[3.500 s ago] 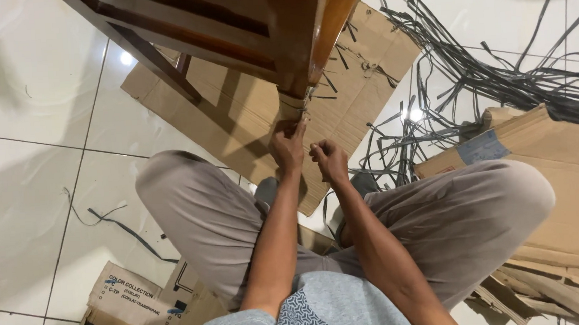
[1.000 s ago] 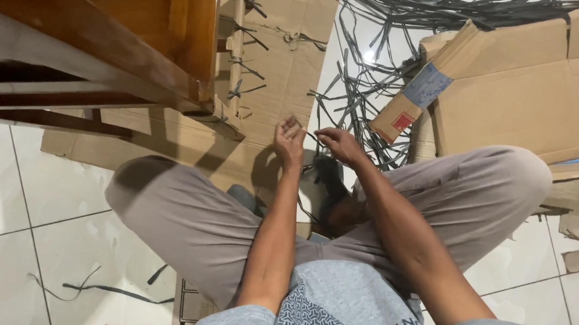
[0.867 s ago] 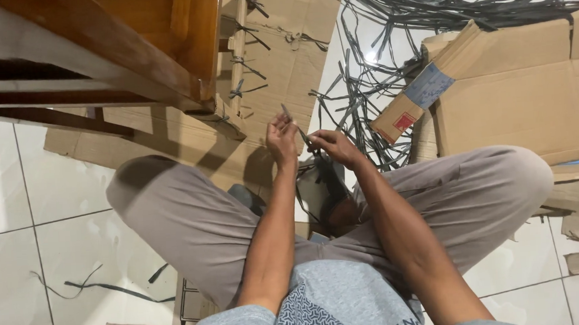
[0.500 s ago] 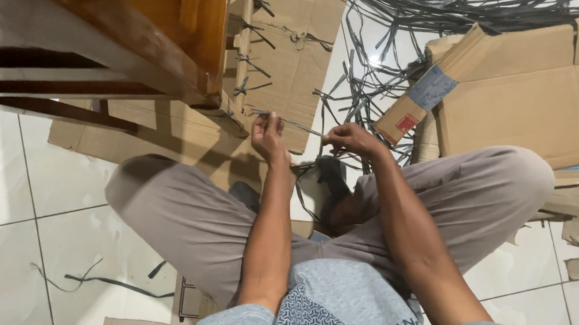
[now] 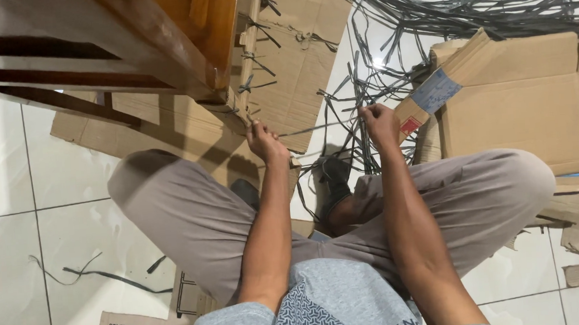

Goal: Wrapping the legs of a wooden chair with cardboard and securing them with plastic ties.

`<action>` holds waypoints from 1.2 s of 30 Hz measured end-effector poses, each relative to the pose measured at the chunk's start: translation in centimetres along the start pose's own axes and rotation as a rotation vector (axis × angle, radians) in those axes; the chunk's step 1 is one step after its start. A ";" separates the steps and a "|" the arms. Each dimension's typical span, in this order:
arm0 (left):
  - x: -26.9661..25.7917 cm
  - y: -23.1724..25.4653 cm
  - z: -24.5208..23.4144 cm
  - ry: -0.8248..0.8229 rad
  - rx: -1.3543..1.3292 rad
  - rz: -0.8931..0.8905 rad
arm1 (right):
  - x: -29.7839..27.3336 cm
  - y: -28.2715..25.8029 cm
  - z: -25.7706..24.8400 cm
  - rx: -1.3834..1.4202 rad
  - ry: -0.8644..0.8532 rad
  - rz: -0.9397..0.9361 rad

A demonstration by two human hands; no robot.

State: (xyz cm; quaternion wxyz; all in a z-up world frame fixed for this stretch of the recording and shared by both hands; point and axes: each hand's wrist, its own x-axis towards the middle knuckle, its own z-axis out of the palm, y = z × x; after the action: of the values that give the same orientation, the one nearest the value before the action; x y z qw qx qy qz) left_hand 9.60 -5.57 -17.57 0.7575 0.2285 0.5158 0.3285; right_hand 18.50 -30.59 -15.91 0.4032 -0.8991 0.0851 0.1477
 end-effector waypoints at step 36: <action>5.2 10.9 -1.2 -0.131 0.154 0.531 | -4.7 -20.7 13.1 0.301 -0.294 -0.388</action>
State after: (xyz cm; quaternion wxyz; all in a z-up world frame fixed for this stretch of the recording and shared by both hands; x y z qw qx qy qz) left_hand 6.90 5.59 -13.84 0.6571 0.4330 0.4114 0.4599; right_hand 17.11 -6.94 -8.14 0.5610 -0.7975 -0.1267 0.1823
